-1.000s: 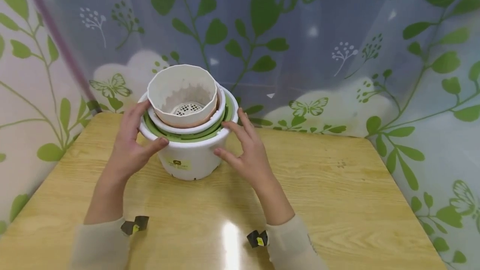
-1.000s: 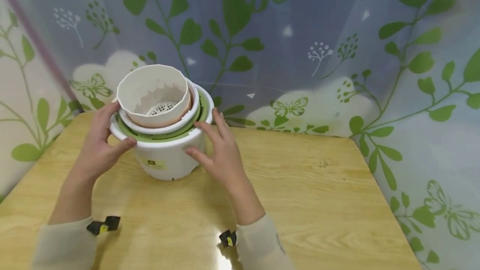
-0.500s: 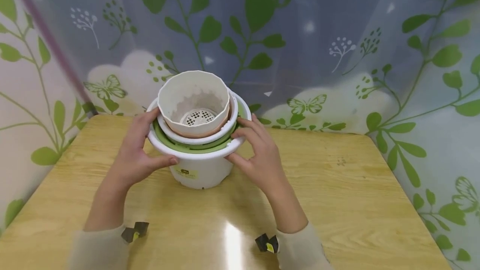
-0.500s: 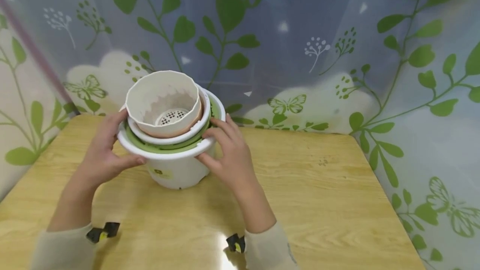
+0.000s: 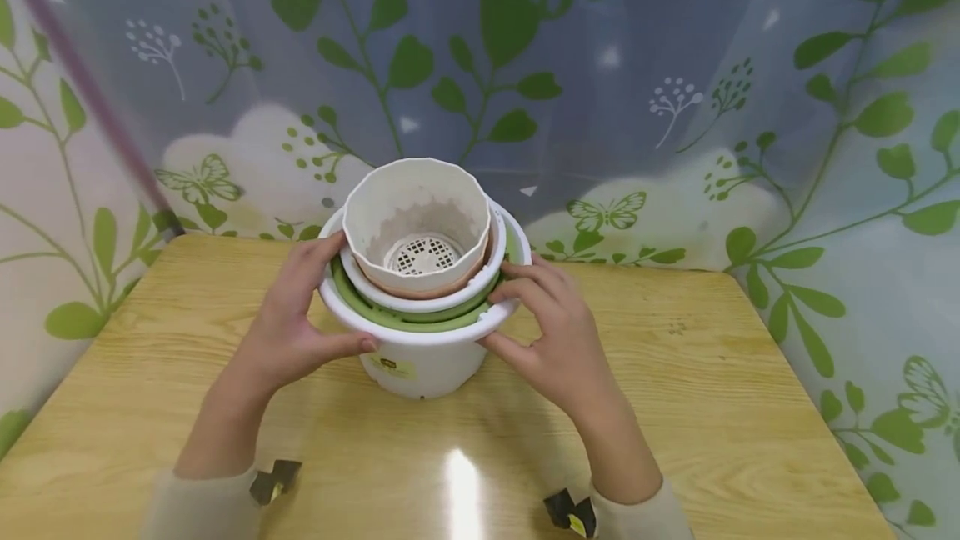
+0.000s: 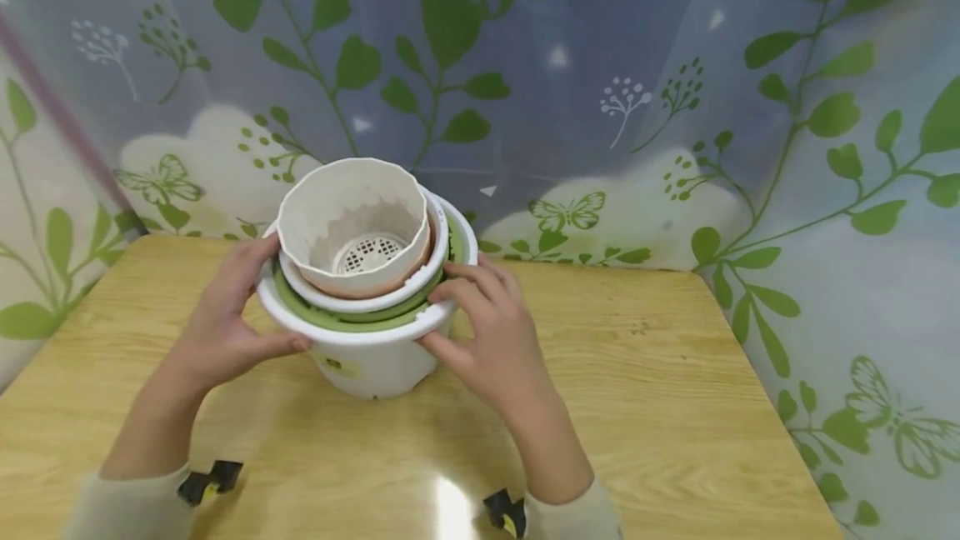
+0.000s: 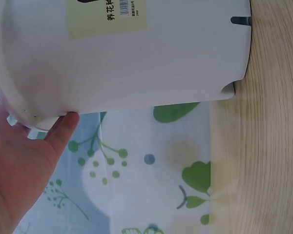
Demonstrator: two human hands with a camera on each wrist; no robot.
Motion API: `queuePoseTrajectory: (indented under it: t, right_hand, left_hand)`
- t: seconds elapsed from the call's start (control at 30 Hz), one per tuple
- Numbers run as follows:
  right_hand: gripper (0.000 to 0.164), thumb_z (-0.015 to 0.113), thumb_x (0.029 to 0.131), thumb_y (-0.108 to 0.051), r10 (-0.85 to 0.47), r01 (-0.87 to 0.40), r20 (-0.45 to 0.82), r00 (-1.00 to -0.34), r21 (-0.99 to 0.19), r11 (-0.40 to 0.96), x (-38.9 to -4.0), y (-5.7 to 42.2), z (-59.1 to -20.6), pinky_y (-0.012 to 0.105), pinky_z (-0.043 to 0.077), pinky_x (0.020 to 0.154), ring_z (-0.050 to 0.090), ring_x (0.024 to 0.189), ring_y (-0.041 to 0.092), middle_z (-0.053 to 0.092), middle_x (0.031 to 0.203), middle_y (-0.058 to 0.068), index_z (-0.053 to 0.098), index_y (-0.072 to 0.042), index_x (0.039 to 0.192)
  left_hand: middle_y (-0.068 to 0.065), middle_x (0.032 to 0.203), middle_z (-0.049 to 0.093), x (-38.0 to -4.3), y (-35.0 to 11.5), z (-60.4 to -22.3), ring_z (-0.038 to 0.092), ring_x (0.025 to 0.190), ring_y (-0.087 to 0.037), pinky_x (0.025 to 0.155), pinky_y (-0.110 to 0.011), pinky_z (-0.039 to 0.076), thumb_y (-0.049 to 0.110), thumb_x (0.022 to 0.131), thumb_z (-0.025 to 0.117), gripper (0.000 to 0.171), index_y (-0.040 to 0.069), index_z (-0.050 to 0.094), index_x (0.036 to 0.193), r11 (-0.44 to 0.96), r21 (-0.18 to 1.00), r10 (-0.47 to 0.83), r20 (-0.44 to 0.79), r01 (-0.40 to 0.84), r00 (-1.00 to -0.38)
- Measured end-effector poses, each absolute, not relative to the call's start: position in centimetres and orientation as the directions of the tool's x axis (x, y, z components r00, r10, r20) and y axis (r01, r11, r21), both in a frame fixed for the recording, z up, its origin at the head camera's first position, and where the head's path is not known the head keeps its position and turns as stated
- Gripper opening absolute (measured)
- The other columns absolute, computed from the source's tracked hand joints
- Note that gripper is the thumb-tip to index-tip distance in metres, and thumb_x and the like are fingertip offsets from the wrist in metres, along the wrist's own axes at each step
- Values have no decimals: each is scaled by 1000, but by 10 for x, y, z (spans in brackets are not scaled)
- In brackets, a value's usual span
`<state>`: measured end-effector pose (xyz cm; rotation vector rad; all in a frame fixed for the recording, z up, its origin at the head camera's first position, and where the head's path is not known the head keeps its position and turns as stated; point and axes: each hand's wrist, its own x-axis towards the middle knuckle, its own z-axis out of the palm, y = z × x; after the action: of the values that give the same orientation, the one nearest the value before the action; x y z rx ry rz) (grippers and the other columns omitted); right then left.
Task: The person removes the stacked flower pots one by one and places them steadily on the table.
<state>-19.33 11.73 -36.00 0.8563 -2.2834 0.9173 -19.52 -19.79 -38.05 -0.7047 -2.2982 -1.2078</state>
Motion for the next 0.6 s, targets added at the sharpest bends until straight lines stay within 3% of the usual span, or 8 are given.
queuePoseTrajectory:
  t: [0.1, 0.23, 0.33, 0.4, 0.5, 0.6]
  right_hand:
    - [35, 88, 73, -35, -393, -688, 598, -699, -410, 599, -187, 125, -351, 50, 36, 111, 51, 128, 31, 66, 122, -1, 66, -20, 96]
    - [37, 89, 71, -40, -428, -646, 509, -747, -403, 649, -178, 136, -339, 51, 41, 104, 49, 124, 28, 63, 121, -6, 65, -26, 96]
    - [39, 90, 68, -42, -445, -638, 479, -757, -393, 662, -172, 142, -333, 50, 42, 102, 47, 121, 26, 62, 116, -9, 66, -28, 95]
    - [39, 90, 67, -42, -456, -647, 477, -751, -396, 652, -170, 146, -331, 48, 43, 101, 47, 121, 24, 62, 113, -9, 69, -27, 96]
    - [40, 90, 69, -41, -470, -673, 496, -730, -403, 620, -169, 151, -328, 44, 43, 103, 49, 121, 21, 64, 115, -7, 72, -23, 100]
    - [42, 88, 73, -37, -440, -707, 572, -692, -412, 575, -171, 153, -325, 40, 43, 106, 54, 122, 19, 65, 121, -1, 73, -18, 108]
  left_hand:
    - [-7, 144, 45, -194, -194, -383, 42, 128, -21, 107, -24, 33, 24, 50, 100, 124, 20, 35, 155, 482, 608, 245, 598, 630, -764]
    - [-11, 148, 36, -195, -191, -386, 36, 134, -25, 109, -21, 34, 49, 59, 93, 114, 15, 40, 153, 414, 638, 257, 602, 649, -756]
    - [-13, 152, 30, -195, -189, -386, 31, 139, -28, 110, -36, 40, 66, 65, 81, 105, 9, 46, 146, 356, 667, 240, 612, 655, -754]
    - [-14, 150, 32, -195, -187, -385, 30, 140, -29, 110, -44, 39, 70, 67, 76, 95, 5, 53, 133, 363, 645, 232, 637, 672, -736]
    - [-15, 133, 49, -191, -185, -377, 38, 129, -32, 108, -46, 31, 73, 63, 73, 78, 7, 61, 104, 439, 510, 246, 724, 740, -644]
    - [-10, 110, 60, -184, -181, -366, 46, 112, -32, 102, -38, 31, 68, 67, 75, 58, 14, 66, 85, 465, 341, 309, 802, 817, -511]
